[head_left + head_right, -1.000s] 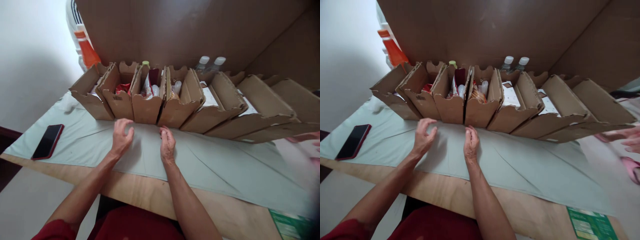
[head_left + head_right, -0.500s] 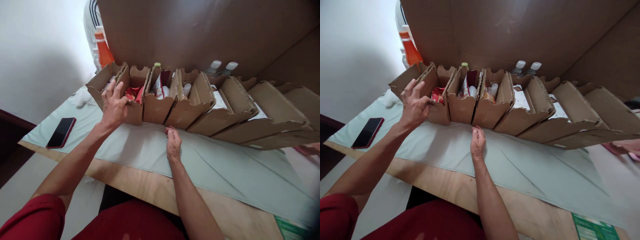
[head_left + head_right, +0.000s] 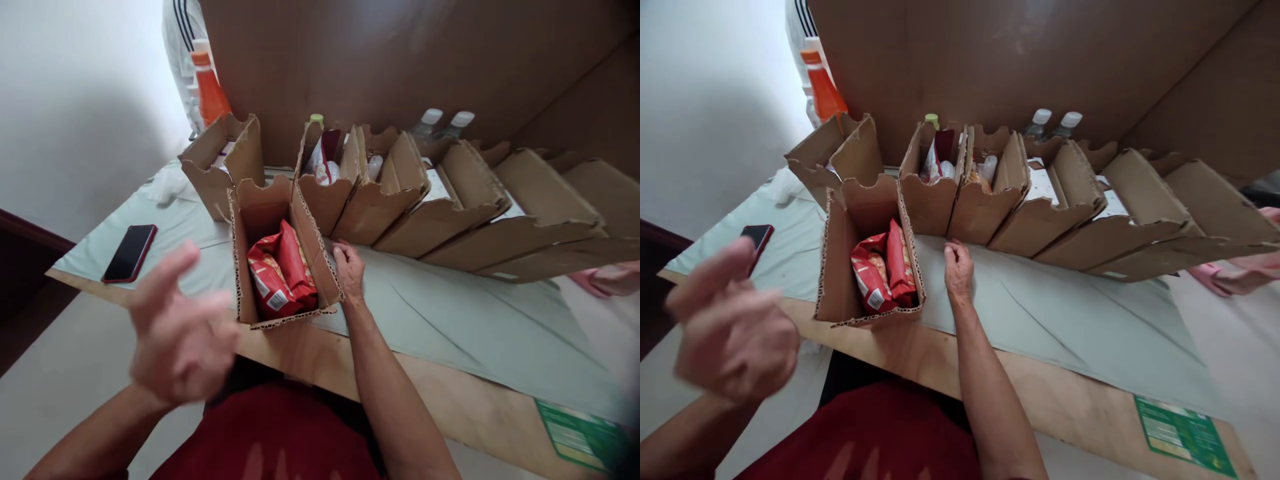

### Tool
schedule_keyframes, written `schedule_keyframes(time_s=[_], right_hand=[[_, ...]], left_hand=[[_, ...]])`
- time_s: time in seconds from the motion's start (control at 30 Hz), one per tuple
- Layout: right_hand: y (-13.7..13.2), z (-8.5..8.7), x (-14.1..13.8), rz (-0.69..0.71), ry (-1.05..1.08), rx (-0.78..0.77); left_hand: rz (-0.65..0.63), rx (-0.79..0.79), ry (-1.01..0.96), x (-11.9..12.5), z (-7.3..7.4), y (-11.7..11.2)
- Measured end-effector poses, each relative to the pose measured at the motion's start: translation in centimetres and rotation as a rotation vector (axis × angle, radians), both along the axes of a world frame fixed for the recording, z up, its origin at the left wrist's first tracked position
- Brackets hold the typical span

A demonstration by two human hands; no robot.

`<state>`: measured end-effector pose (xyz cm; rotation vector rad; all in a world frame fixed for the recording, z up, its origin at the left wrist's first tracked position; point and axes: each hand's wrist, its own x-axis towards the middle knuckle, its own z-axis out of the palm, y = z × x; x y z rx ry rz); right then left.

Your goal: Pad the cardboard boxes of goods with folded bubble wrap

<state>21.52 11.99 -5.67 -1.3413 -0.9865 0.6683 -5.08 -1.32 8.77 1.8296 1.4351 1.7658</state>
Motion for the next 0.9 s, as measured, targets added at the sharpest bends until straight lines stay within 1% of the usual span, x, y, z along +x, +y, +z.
schedule_keyframes(time_s=[0.03,0.07,0.1,0.13,0.2,0.23,0.3,0.37,0.43,0.5,0.53,0.6,0.63,0.7,0.77,0.83,0.9], right_hand=[[-0.1,0.5,-0.1,0.002,0.009,-0.004],[-0.3,1.0,-0.2,0.006,0.019,-0.009],[-0.7,1.7,-0.4,0.011,0.030,-0.013],[-1.3,2.3,-0.5,0.020,0.039,-0.016],[-3.3,3.7,-0.7,0.048,0.047,-0.020],[-4.8,4.2,-0.7,0.066,0.042,-0.027],[-8.4,4.7,-0.9,0.095,0.009,-0.060],[-12.5,4.4,-1.4,0.088,-0.050,-0.117],[-16.4,3.4,-2.3,0.070,-0.102,-0.164],[-19.4,2.3,-3.8,0.091,-0.132,-0.186],[-20.4,1.9,-4.7,0.114,-0.143,-0.192],[-21.7,1.4,-6.2,0.152,-0.164,-0.196],[-21.9,1.4,-6.8,0.165,-0.171,-0.197],[-22.0,1.7,-7.1,0.170,-0.166,-0.200],[-21.8,2.0,-6.3,0.135,-0.136,-0.198],[-21.2,2.2,-4.7,0.051,-0.105,-0.195],[-20.0,2.1,-2.7,-0.049,-0.059,-0.179]], left_hand=[[0.049,0.052,-0.059,-0.5,-0.4,1.4],[0.075,0.041,-0.139,-0.9,-0.9,2.9],[0.069,-0.031,-0.216,-1.2,-1.5,4.4],[0.044,-0.148,-0.286,-1.4,-2.2,5.9],[-0.047,-0.370,-0.405,-1.6,-3.7,8.5],[-0.091,-0.443,-0.443,-1.6,-4.5,9.5],[-0.152,-0.497,-0.484,-1.5,-5.7,11.2],[-0.178,-0.496,-0.497,-1.2,-6.5,12.6],[-0.185,-0.493,-0.523,-0.7,-6.9,13.8],[-0.190,-0.488,-0.542,-0.3,-7.1,14.6],[-0.188,-0.482,-0.546,-0.1,-7.1,14.8],[-0.178,-0.464,-0.547,-0.1,-7.1,14.4],[-0.169,-0.453,-0.548,-0.2,-7.1,13.8],[-0.150,-0.435,-0.545,-0.6,-7.3,11.6],[-0.117,-0.426,-0.512,-0.8,-7.7,8.6],[-0.086,-0.436,-0.439,-0.5,-8.4,5.4],[-0.122,-0.482,-0.439,0.7,-9.2,2.9]])
